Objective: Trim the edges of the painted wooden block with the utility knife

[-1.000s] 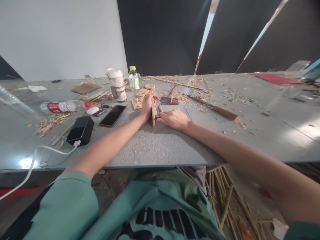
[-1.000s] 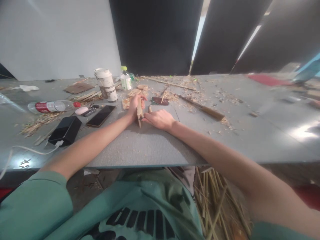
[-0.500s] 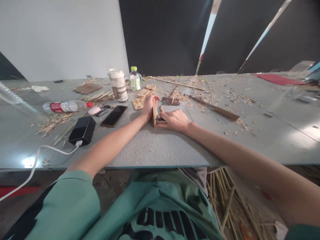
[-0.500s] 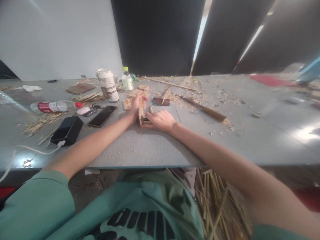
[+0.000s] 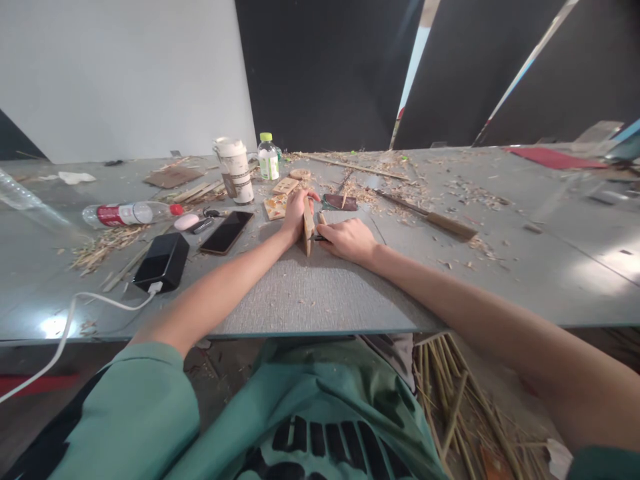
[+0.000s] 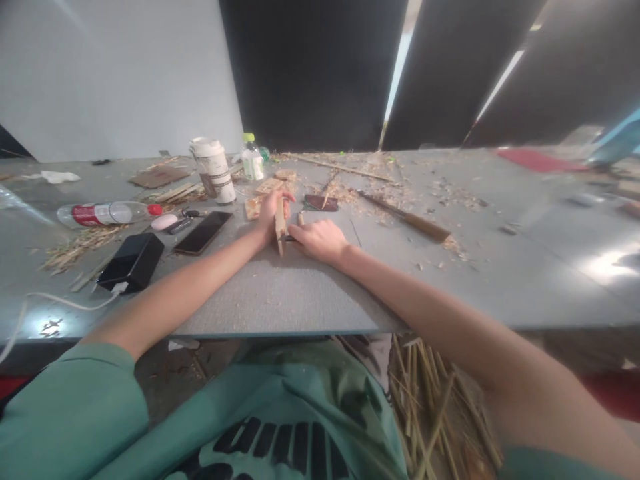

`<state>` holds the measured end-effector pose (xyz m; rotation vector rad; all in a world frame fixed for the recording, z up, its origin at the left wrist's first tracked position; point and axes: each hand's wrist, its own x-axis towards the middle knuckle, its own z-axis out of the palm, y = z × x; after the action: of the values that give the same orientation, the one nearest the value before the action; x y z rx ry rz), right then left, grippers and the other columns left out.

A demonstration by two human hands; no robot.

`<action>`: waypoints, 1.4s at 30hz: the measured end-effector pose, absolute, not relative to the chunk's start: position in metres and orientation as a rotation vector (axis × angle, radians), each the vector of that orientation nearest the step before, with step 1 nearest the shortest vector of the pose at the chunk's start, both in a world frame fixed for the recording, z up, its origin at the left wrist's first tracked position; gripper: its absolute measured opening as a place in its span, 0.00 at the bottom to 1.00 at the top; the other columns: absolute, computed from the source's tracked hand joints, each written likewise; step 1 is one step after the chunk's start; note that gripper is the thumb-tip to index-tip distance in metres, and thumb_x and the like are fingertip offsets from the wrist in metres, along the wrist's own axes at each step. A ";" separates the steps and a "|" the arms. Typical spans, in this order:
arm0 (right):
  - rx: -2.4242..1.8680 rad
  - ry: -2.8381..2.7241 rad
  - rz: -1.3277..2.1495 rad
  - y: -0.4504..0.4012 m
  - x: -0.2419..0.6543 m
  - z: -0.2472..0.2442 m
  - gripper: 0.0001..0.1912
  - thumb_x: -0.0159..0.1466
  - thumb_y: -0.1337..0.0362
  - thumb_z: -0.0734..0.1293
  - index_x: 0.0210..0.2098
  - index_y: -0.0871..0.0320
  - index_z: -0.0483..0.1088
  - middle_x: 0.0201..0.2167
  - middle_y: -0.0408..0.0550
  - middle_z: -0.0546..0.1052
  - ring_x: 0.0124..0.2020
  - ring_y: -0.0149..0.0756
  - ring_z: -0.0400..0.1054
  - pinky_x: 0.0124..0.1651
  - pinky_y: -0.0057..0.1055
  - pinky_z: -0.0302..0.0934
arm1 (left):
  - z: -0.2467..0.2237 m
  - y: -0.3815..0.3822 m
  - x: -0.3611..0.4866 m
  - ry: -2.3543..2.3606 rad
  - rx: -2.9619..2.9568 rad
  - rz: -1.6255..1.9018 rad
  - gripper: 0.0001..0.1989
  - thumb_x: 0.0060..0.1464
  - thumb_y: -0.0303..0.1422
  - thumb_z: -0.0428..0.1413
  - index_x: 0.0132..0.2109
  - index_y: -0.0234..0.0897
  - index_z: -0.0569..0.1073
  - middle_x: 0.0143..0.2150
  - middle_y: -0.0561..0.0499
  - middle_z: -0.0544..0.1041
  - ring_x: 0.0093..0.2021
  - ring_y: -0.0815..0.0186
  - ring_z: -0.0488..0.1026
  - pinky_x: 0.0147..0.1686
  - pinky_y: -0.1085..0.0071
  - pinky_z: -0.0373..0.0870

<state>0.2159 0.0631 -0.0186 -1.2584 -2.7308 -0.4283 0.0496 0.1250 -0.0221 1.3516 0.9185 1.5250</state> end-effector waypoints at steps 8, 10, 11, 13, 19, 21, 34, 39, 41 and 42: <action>-1.236 -2.801 -0.435 0.065 0.215 -0.017 0.20 0.77 0.54 0.56 0.55 0.54 0.74 0.40 0.53 0.82 0.32 0.39 0.70 0.35 0.34 0.45 | -0.022 0.127 0.051 0.930 1.327 1.513 0.24 0.75 0.34 0.41 0.30 0.39 0.70 0.18 0.53 0.60 0.21 0.66 0.57 0.25 0.65 0.53; -1.214 -2.843 -0.435 0.065 0.215 -0.017 0.17 0.76 0.57 0.57 0.54 0.53 0.74 0.36 0.52 0.82 0.31 0.38 0.69 0.34 0.33 0.45 | -0.023 0.129 0.051 0.929 1.323 1.513 0.25 0.76 0.38 0.41 0.30 0.39 0.70 0.18 0.53 0.60 0.21 0.66 0.57 0.25 0.65 0.53; -1.209 -2.854 -0.439 0.065 0.215 -0.016 0.16 0.75 0.59 0.58 0.54 0.53 0.74 0.35 0.51 0.81 0.30 0.38 0.68 0.34 0.33 0.44 | -0.024 0.130 0.051 0.929 1.320 1.512 0.26 0.76 0.40 0.41 0.30 0.39 0.70 0.18 0.53 0.60 0.21 0.66 0.57 0.25 0.65 0.53; -1.212 -2.846 -0.454 0.064 0.214 -0.015 0.16 0.76 0.60 0.57 0.55 0.54 0.73 0.36 0.52 0.81 0.31 0.38 0.68 0.33 0.33 0.43 | -0.025 0.132 0.051 0.929 1.313 1.511 0.27 0.75 0.46 0.43 0.30 0.39 0.70 0.18 0.53 0.60 0.21 0.67 0.58 0.25 0.65 0.53; -1.229 -2.762 -0.478 0.060 0.216 -0.014 0.19 0.79 0.60 0.52 0.55 0.58 0.71 0.47 0.56 0.81 0.36 0.38 0.70 0.33 0.34 0.42 | -0.027 0.133 0.051 0.916 1.306 1.527 0.26 0.74 0.45 0.44 0.29 0.39 0.70 0.18 0.53 0.61 0.21 0.67 0.58 0.25 0.66 0.52; -1.232 -2.758 -0.467 0.061 0.216 -0.015 0.19 0.79 0.59 0.53 0.55 0.58 0.71 0.46 0.55 0.81 0.35 0.38 0.70 0.32 0.34 0.41 | -0.027 0.133 0.051 0.915 1.304 1.527 0.25 0.74 0.42 0.43 0.29 0.39 0.71 0.18 0.53 0.61 0.21 0.66 0.59 0.25 0.66 0.53; -1.241 -2.792 -0.445 0.063 0.214 -0.013 0.24 0.78 0.50 0.53 0.56 0.56 0.73 0.42 0.54 0.83 0.32 0.39 0.70 0.32 0.35 0.39 | -0.022 0.128 0.051 0.932 1.292 1.487 0.23 0.74 0.31 0.41 0.30 0.39 0.71 0.16 0.53 0.61 0.21 0.67 0.57 0.28 0.62 0.53; -1.230 -2.842 -0.437 0.062 0.213 -0.011 0.19 0.77 0.55 0.56 0.56 0.55 0.73 0.39 0.53 0.82 0.31 0.39 0.70 0.32 0.34 0.41 | -0.026 0.131 0.051 0.922 1.312 1.513 0.27 0.77 0.40 0.39 0.30 0.39 0.70 0.18 0.54 0.61 0.21 0.66 0.58 0.27 0.63 0.53; -1.215 -2.877 -0.431 0.062 0.212 -0.011 0.17 0.76 0.57 0.57 0.55 0.54 0.73 0.36 0.52 0.82 0.30 0.38 0.70 0.32 0.33 0.42 | -0.027 0.132 0.051 0.912 1.325 1.522 0.27 0.77 0.42 0.39 0.30 0.39 0.70 0.18 0.54 0.61 0.21 0.66 0.58 0.26 0.64 0.53; -1.213 -2.886 -0.432 0.063 0.213 -0.011 0.16 0.76 0.58 0.57 0.55 0.54 0.73 0.36 0.52 0.81 0.30 0.38 0.70 0.33 0.33 0.43 | -0.028 0.132 0.050 0.910 1.327 1.519 0.27 0.77 0.42 0.40 0.30 0.39 0.70 0.18 0.54 0.60 0.20 0.67 0.58 0.26 0.64 0.52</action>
<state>0.2126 0.0626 -0.0113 -1.2132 -2.8859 -0.4316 0.0503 0.1324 -0.0276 1.3266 0.9103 1.5189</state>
